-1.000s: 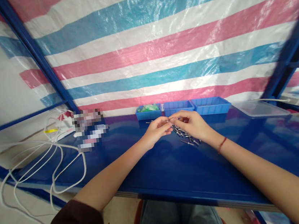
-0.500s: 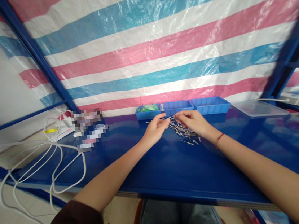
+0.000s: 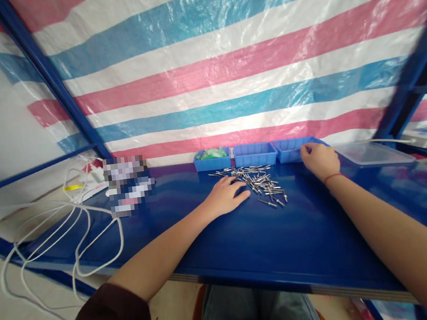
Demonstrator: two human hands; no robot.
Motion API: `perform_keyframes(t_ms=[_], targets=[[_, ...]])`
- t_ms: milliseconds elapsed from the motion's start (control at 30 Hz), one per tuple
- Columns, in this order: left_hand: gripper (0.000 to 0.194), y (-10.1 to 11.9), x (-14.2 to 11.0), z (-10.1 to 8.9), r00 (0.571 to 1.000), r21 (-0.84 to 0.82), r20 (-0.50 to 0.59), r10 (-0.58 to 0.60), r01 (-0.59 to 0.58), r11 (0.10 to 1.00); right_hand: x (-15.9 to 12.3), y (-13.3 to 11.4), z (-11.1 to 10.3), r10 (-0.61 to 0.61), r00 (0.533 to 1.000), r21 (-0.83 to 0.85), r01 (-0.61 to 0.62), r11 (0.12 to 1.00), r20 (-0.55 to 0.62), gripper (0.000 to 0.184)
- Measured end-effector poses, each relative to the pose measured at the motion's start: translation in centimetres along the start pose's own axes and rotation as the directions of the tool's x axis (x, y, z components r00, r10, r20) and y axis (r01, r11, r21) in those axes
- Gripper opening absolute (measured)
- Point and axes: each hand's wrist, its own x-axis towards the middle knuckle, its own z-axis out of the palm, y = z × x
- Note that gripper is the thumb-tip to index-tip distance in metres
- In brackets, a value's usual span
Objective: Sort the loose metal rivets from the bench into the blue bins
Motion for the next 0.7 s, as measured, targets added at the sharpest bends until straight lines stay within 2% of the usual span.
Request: perform_keyframes(t_ms=[100, 233, 300, 400, 500, 700], targets=[[0.037, -0.4, 0.5, 0.2, 0.997, 0.002, -0.029, 0.066, -0.066, 0.998, 0.0, -0.6, -0.1, -0.015, 1.000, 0.007, 0.015, 1.000, 0.019, 0.044], [0.034, -0.7, 0.7, -0.2, 0.996, 0.033, -0.048, 0.081, -0.079, 0.996, -0.5, -1.7, -0.6, -0.041, 0.999, 0.056, 0.042, 0.998, -0.014, 0.045], [0.032, -0.6, 0.5, -0.5, 0.995, 0.092, -0.075, 0.061, -0.054, 0.994, -0.9, -2.3, -0.7, -0.080, 0.997, 0.087, 0.081, 0.993, -0.023, 0.043], [0.033, -0.4, 0.0, -1.0, 0.993, 0.181, -0.114, -0.033, 0.053, 0.982, -1.7, -3.4, -0.7, -0.150, 0.988, 0.123, 0.154, 0.980, -0.041, 0.039], [0.034, -0.2, -0.2, -1.3, 0.993, 0.203, -0.084, -0.084, 0.100, 0.974, -2.6, -4.7, -0.8, -0.220, 0.975, 0.159, 0.223, 0.962, -0.034, 0.036], [0.024, -0.2, 0.2, -1.6, 0.999, 0.171, -0.040, -0.025, 0.031, 0.985, -4.5, -7.2, -1.2, -0.374, 0.927, 0.206, 0.360, 0.910, 0.030, 0.035]])
